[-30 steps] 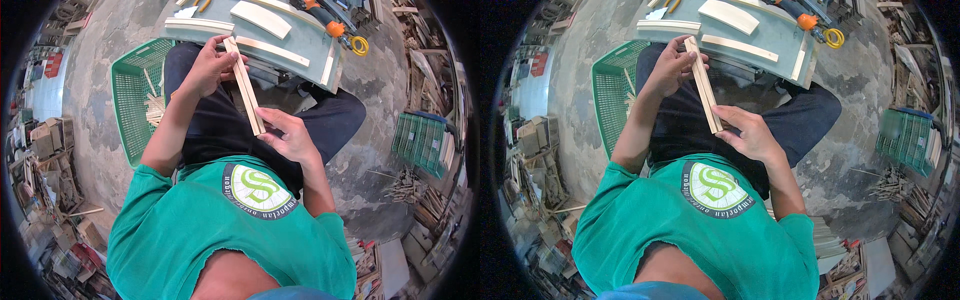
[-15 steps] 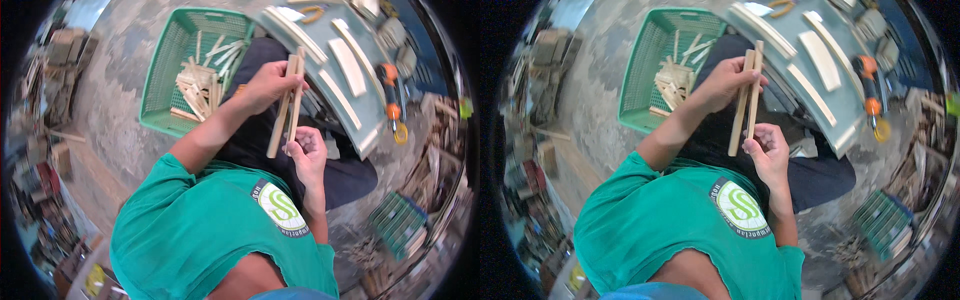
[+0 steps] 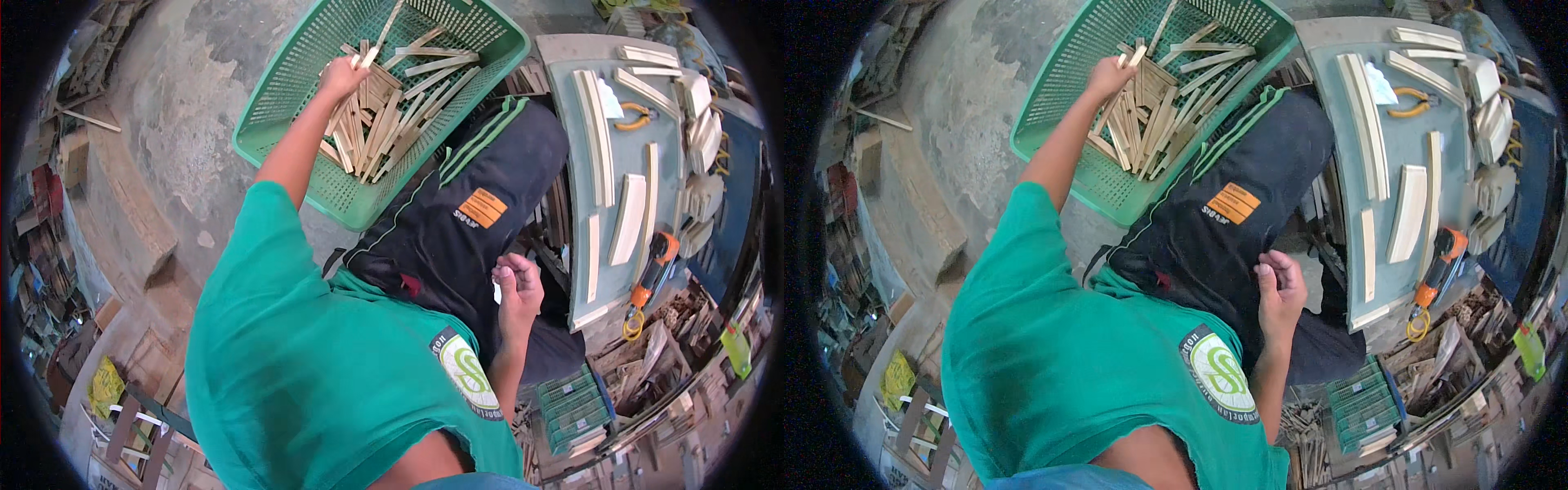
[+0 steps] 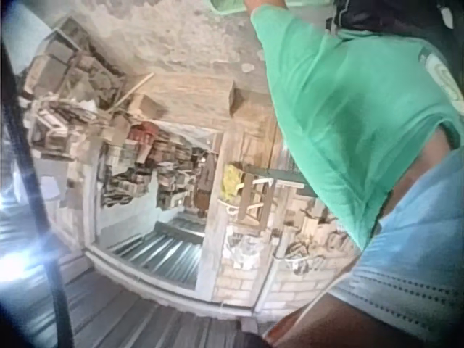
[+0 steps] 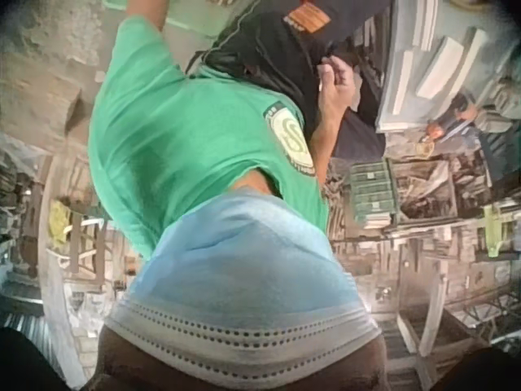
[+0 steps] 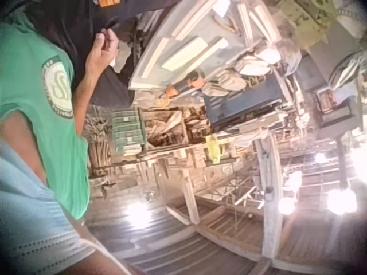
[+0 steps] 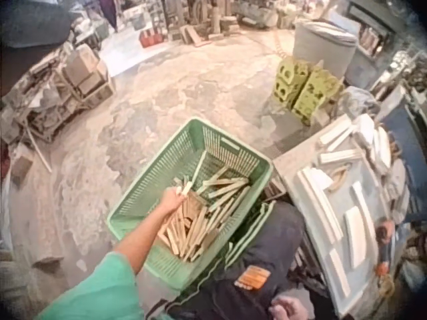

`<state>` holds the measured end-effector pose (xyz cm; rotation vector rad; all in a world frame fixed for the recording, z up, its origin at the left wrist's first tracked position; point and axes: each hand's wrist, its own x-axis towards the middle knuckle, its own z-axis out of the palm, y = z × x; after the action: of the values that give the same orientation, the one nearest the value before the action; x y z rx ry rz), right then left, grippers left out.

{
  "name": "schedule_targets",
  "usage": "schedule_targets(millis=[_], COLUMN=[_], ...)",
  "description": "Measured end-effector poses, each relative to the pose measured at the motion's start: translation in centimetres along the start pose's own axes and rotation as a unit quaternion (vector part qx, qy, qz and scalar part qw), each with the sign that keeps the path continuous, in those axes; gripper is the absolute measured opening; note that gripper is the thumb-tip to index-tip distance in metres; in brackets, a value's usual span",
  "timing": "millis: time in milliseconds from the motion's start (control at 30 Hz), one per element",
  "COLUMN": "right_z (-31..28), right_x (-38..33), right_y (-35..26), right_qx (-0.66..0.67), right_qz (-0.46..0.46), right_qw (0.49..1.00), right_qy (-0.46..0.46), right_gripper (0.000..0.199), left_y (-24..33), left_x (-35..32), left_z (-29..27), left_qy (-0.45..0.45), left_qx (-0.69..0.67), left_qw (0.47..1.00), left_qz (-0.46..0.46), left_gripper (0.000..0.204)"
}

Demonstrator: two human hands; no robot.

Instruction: Assembling small wooden rectangular frames using wood pieces and a pneumatic brad nailer.

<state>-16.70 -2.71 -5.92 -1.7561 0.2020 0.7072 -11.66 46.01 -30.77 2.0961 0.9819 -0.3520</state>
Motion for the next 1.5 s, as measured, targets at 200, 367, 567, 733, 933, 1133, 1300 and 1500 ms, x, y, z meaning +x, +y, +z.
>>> schedule_targets(millis=[200, 367, 567, 733, 933, 1133, 1300, 1500], right_z=[-1.3, -0.9, -1.5, -2.9, -2.9, 0.8, 5.9, 7.6], right_x=[0.9, 1.5, 1.8, 1.5, 2.2, 6.1, 8.0, 3.6], right_y=[0.6, 0.0, 0.0, -0.5, -0.3, -6.9, -11.2, -12.8], right_qx=[-0.06, -0.046, -0.065, -0.062, -0.031, -0.205, -0.199, 0.03], right_qz=[0.074, 0.128, 0.179, 0.179, 0.154, -0.135, -0.352, -0.236], right_qw=[0.994, 0.989, 0.98, 0.977, 0.978, 0.968, 0.914, 0.971], right_qy=[0.055, 0.064, 0.057, 0.099, 0.134, 0.057, -0.009, -0.025], right_gripper=[0.022, 0.022, 0.028, 0.029, 0.025, 0.024, 0.036, 0.034], left_y=[-5.3, 0.8, 8.4, 10.7, 9.9, 11.4, 21.2, 27.9], left_x=[1.2, 2.8, 6.7, 9.0, 8.0, -0.5, -14.3, -24.1], left_z=[7.7, 13.3, 22.6, 23.6, 21.3, 5.6, -7.8, -6.5], left_qy=[0.047, -0.025, -0.077, -0.135, -0.124, -0.028, -0.101, -0.28], left_qx=[0.166, 0.12, 0.13, 0.185, 0.146, -0.146, -0.395, -0.449], left_qw=[0.982, 0.992, 0.983, 0.97, 0.981, 0.976, 0.901, 0.807], left_qz=[-0.079, -0.001, 0.105, 0.083, 0.039, 0.157, 0.148, 0.261], left_gripper=[0.035, 0.028, 0.028, 0.028, 0.033, 0.019, 0.025, 0.031])
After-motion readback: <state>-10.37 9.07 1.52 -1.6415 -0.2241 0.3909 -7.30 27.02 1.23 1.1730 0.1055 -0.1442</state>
